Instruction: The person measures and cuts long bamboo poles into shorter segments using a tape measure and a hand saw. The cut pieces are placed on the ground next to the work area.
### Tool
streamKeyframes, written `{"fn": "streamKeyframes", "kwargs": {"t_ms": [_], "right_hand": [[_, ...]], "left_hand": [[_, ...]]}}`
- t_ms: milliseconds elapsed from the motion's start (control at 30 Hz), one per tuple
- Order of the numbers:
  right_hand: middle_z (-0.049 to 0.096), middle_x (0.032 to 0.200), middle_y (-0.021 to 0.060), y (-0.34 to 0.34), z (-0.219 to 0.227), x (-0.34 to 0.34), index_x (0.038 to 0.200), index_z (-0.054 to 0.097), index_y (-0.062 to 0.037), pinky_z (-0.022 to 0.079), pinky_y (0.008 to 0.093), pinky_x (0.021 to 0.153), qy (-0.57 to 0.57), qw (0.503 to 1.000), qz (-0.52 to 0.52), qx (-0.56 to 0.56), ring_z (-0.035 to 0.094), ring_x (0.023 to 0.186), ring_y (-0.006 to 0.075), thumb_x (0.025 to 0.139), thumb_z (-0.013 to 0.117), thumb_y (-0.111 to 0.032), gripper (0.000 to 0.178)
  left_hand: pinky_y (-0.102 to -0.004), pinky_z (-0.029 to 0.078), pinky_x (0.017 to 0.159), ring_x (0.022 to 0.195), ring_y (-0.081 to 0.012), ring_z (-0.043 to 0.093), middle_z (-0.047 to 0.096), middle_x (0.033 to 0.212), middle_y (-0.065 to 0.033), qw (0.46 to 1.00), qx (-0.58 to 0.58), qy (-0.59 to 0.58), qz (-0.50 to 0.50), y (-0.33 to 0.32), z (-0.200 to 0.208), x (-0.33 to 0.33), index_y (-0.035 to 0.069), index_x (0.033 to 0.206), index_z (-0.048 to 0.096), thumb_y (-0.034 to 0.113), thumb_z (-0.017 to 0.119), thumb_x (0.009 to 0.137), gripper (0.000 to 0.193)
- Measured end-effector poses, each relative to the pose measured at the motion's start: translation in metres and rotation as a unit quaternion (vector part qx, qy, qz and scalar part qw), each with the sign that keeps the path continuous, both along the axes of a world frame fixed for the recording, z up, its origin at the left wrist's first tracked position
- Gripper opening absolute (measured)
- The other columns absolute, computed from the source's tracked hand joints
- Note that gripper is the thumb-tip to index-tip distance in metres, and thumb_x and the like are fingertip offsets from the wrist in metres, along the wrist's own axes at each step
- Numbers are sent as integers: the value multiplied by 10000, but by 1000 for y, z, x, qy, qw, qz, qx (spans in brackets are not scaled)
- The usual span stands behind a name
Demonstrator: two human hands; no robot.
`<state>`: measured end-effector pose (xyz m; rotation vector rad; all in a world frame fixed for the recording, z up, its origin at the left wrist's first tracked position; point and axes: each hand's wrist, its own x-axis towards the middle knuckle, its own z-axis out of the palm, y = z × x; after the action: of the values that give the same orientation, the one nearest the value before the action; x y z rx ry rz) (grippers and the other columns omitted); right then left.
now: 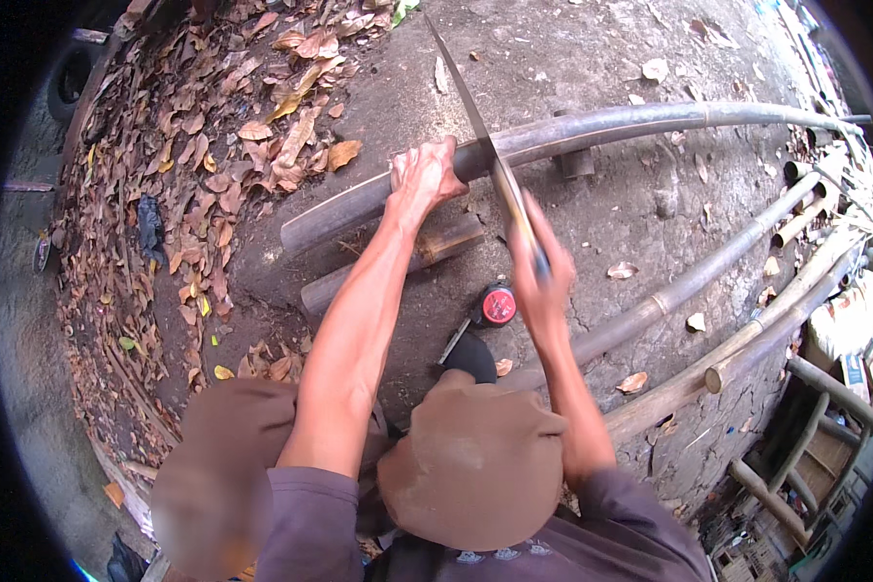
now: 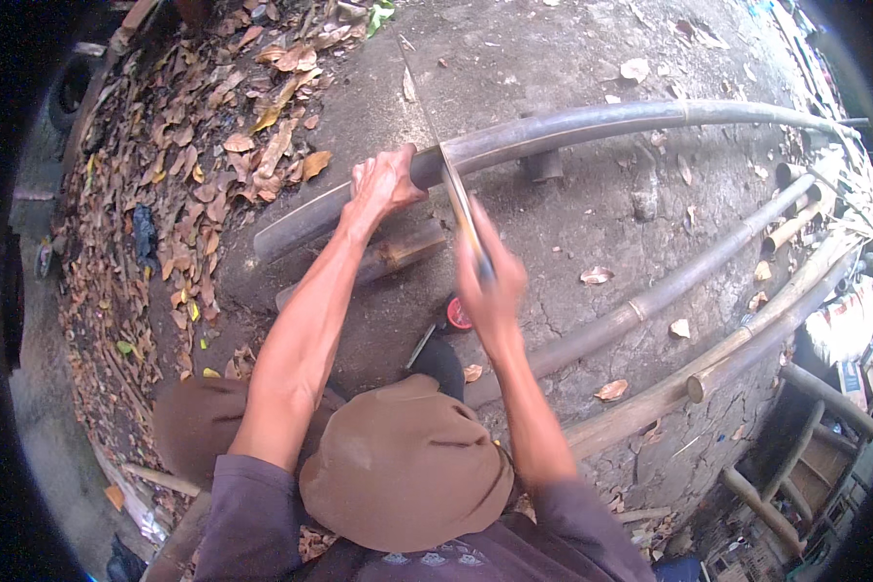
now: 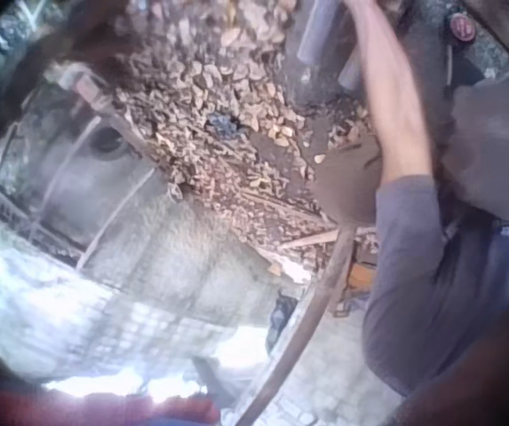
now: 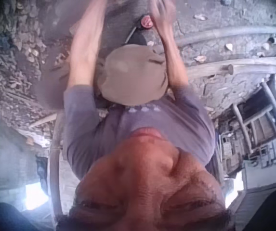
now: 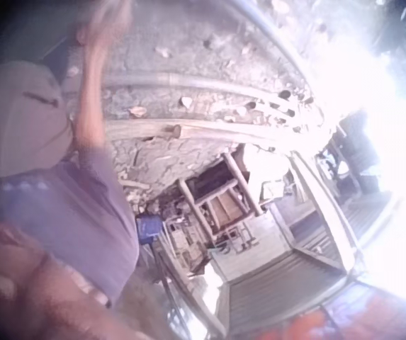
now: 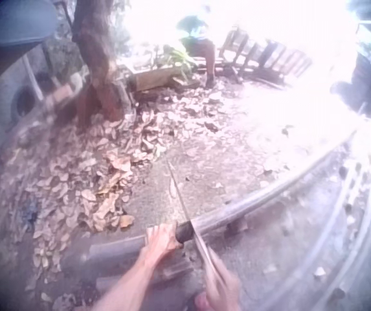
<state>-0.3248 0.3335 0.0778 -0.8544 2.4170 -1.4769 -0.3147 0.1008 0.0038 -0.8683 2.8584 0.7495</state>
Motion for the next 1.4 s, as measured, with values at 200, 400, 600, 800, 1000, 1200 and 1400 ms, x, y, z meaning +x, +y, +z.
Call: {"fn": "streamKeyframes", "kwargs": {"t_ms": [200, 400, 600, 800, 1000, 1200, 1400], "right_hand": [[640, 1269, 250, 45, -6, 31, 1388, 539, 8, 521, 352, 921, -34, 998, 49, -12, 680, 1114, 265, 928, 586, -81, 471], [632, 1288, 252, 101, 16, 61, 1354, 559, 48, 520, 338, 923, -81, 994, 40, 68, 664, 1140, 298, 909, 552, -12, 449], [692, 1004, 266, -41, 0, -15, 1384, 563, -53, 532, 348, 727, -119, 993, 4, 5, 701, 836, 175, 939, 611, -153, 459], [657, 1236, 259, 161, 70, 98, 1376, 531, 63, 525, 313, 883, -133, 985, 40, 102, 683, 1032, 210, 903, 515, -12, 479], [703, 1076, 248, -62, -4, -32, 1304, 609, 2, 544, 329, 795, -5, 999, -14, -36, 726, 915, 210, 941, 599, -143, 392], [659, 1230, 266, 119, 26, 75, 1373, 531, 62, 532, 354, 901, -93, 989, 52, 105, 691, 1080, 292, 914, 531, -8, 464], [657, 1254, 233, 32, -15, 18, 1374, 557, 13, 526, 320, 880, -6, 1000, 27, 0, 690, 1076, 253, 934, 560, -46, 444]], "left_hand": [[-509, 532, 818, 990, -400, 689, 718, 1008, -197, 997, 19, -71, -9, -23, 2, 13, 96, 1104, 639, 362, 764, 619, 567], [-514, 549, 800, 968, -385, 701, 724, 1016, -181, 999, -27, -41, 3, -28, -13, 35, 118, 1119, 640, 368, 769, 630, 564], [-524, 528, 821, 971, -411, 692, 717, 1000, -210, 999, 23, -37, -5, 4, 1, 15, 95, 1104, 637, 333, 781, 637, 544], [-525, 532, 845, 998, -390, 692, 728, 1035, -168, 996, 17, -85, 6, -35, -8, 32, 143, 1191, 637, 405, 779, 614, 650], [-504, 537, 823, 954, -410, 694, 714, 959, -217, 1000, 20, -14, -5, 10, 1, 7, 96, 1075, 612, 347, 799, 622, 551], [-506, 539, 839, 1017, -406, 678, 713, 1092, -173, 998, 26, -56, -11, -24, -4, 28, 126, 1138, 633, 400, 774, 619, 603], [-530, 537, 840, 1008, -400, 683, 711, 1065, -196, 999, 14, -42, -22, -7, -2, 10, 124, 1185, 614, 391, 784, 615, 652]]}}
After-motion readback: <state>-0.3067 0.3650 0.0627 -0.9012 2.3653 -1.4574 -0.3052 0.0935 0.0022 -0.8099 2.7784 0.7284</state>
